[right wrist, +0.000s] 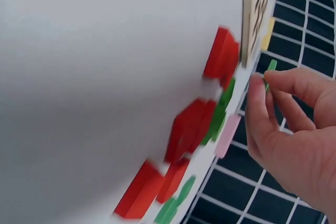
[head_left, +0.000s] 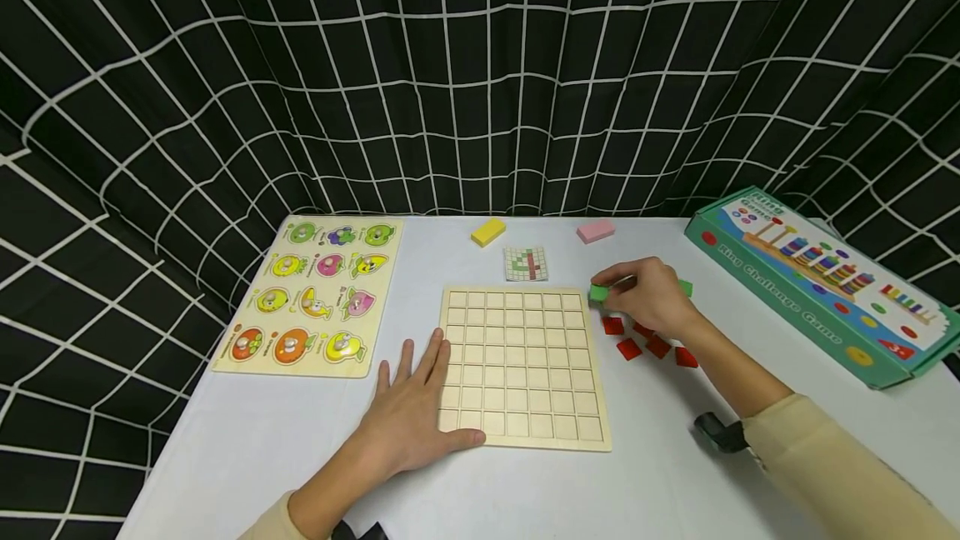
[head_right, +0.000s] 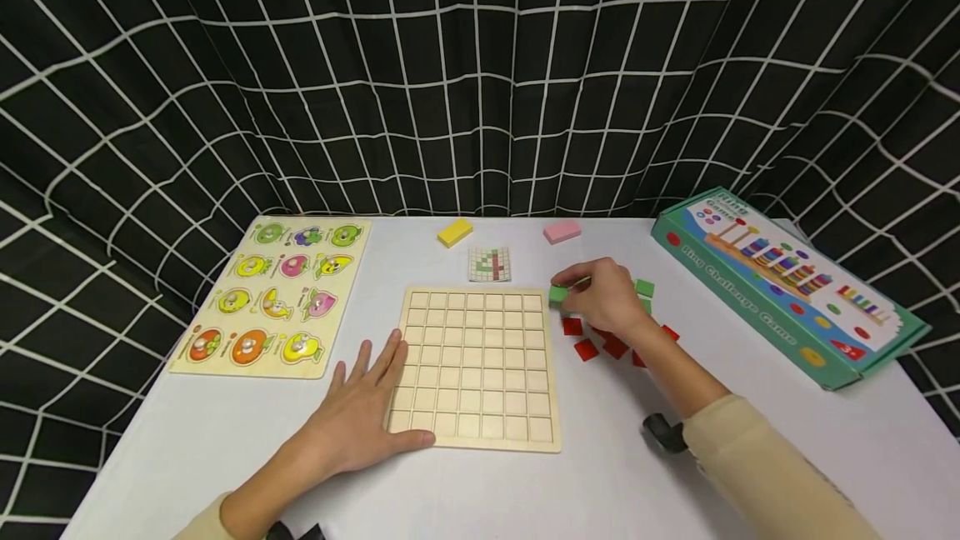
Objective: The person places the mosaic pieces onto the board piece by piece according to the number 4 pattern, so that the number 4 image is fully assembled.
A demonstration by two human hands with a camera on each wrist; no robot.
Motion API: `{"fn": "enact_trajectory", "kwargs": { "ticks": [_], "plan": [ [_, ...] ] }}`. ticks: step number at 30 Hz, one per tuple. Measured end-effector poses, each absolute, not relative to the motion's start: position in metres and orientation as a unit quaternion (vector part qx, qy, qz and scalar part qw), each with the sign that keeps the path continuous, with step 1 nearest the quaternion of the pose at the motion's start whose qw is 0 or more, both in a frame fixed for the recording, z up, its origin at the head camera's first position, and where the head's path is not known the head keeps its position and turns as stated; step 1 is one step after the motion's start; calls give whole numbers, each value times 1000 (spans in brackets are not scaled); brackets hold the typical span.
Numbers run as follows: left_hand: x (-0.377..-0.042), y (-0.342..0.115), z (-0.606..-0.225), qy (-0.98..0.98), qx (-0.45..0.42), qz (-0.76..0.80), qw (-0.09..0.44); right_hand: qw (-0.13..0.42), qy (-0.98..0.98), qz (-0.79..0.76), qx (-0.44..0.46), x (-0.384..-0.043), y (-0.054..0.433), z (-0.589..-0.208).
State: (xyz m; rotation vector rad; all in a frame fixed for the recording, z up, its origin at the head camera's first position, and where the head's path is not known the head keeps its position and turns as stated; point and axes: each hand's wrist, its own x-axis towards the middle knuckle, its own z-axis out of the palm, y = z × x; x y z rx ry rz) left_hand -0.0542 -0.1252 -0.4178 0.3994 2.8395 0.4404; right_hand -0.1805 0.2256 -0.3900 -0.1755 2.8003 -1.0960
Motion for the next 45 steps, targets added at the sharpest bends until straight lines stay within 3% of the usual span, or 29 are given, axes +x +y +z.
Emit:
{"fn": "enact_trajectory", "kwargs": {
  "ticks": [19,45],
  "plan": [
    [-51,-126,-417,973,129,149,120,103,914,-382,-91,-198,165,-396],
    [-56,-126,-418,972,135,144,127,105,931,-329,-118,-204,143,-400]
  ]
}}
